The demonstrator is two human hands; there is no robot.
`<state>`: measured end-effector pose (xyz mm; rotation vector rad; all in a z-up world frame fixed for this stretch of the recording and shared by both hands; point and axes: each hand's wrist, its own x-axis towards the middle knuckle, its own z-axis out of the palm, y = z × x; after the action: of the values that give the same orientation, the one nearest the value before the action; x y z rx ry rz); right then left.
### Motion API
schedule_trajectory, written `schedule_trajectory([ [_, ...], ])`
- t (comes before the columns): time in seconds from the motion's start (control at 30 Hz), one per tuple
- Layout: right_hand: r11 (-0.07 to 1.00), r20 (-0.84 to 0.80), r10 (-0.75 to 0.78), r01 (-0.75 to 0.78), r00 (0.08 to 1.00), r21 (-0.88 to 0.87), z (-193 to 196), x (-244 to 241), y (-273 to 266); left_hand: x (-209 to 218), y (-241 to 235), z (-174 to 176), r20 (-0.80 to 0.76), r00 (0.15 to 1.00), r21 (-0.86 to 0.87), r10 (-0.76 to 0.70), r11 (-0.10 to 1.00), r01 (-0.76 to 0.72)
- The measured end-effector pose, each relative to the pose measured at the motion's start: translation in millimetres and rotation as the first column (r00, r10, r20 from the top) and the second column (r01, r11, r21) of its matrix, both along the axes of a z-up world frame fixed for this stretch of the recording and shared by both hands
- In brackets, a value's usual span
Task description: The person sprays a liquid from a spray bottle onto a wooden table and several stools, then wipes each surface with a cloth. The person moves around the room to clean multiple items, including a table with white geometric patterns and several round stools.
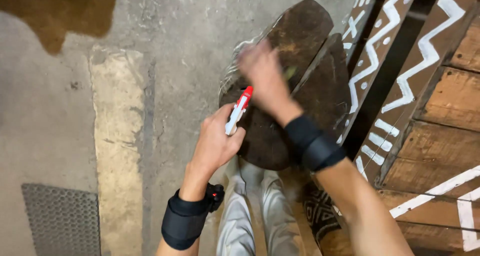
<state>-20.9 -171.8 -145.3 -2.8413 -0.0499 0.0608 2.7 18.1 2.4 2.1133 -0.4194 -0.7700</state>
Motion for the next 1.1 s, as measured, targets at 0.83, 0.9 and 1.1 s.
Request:
schedule_trajectory([
  [0.83, 0.816, -0.05, 0.578, -0.574, 0.815, 0.074, -4.2, -146.9, 124.6, -55.7, 106.6, -4.5, -0.114, 0.961, 0.135, 0.252, 0.962, -0.236],
  [0.9, 0.802, 0.118, 0.543, -0.556, 0.831, 0.219, -0.7, -129.5, 109.7, -55.1, 109.8, -7.4, -0.019, 0.977, 0.087, 0.213, 0.974, -0.21],
  [1.1, 0.993, 0.015, 0.102, -0.101, 0.995, -0.062, -10.9, -27.2, -5.4, -45.8, 99.9, 1.4, -0.12, 0.943, 0.086, 0.309, 0.95, -0.3],
])
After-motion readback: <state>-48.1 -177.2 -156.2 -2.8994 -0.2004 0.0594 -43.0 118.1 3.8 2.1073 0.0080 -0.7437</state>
